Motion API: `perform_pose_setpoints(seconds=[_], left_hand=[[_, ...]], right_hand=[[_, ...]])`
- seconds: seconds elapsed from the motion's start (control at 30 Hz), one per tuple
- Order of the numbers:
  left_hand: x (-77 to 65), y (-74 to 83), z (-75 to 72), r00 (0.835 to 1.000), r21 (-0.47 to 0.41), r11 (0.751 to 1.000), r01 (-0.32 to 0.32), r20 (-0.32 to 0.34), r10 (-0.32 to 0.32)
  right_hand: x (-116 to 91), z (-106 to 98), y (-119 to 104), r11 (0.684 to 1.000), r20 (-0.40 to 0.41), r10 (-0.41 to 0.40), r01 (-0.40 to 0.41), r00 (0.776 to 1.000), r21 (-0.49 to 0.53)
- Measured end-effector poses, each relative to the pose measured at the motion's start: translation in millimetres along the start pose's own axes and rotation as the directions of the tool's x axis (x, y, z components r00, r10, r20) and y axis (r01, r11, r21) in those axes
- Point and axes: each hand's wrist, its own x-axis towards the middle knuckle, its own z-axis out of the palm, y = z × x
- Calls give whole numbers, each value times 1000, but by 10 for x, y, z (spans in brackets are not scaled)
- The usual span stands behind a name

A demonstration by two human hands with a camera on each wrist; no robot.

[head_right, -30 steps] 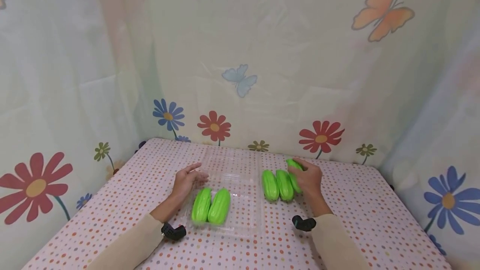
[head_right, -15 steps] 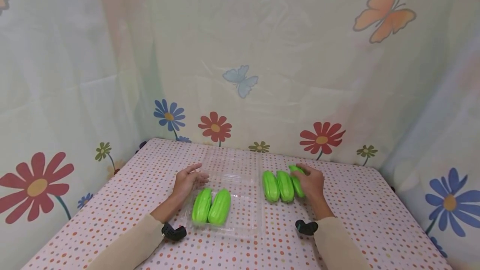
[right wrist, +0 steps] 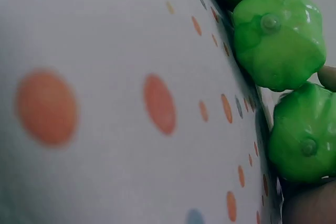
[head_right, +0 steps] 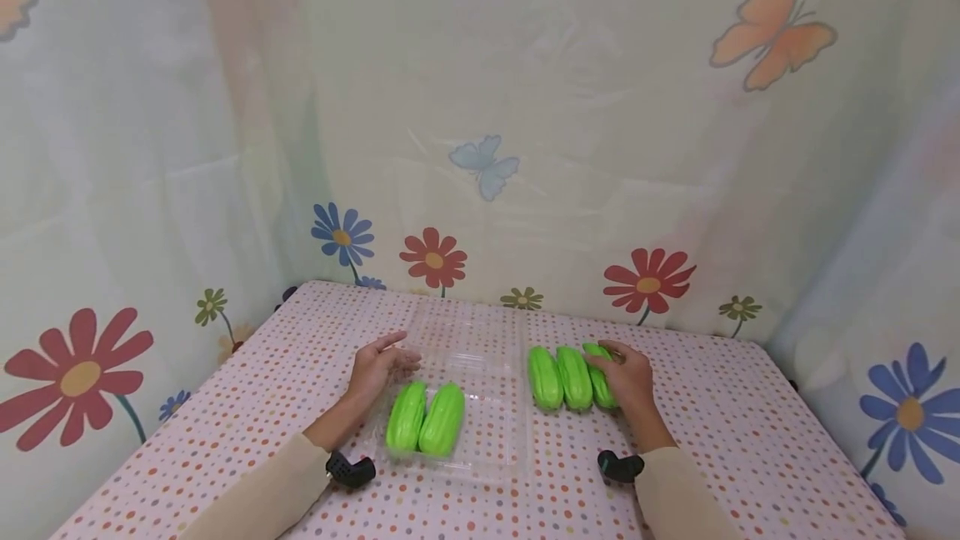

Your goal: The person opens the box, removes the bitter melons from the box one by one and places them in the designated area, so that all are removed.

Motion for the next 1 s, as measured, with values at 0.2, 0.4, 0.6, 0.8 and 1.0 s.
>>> perform_pose_setpoints(seconds=[0.2, 0.4, 0.6, 0.8, 1.0], left_hand=[[2, 25, 25, 1000, 10, 1000, -16, -3, 16], [-7, 29, 34, 1000, 9, 1000, -6, -5, 6], [-19, 14, 30, 1000, 3, 1000, -13, -4, 13], [87, -138, 11, 1000, 10, 1000, -2, -7, 2], [191, -316, -9, 999, 9, 1000, -12, -31, 12]], right_hand=[[1, -39, -4, 1000, 54, 0, 0, 999, -9], [-15, -35, 12, 1000, 56, 11, -10, 998, -17], [-21, -22, 39, 999, 21, 38, -38, 999, -21], [-26, -11, 52, 999, 1, 40, -40, 999, -26], [-51, -5, 30, 998, -31, 51, -52, 998, -39]])
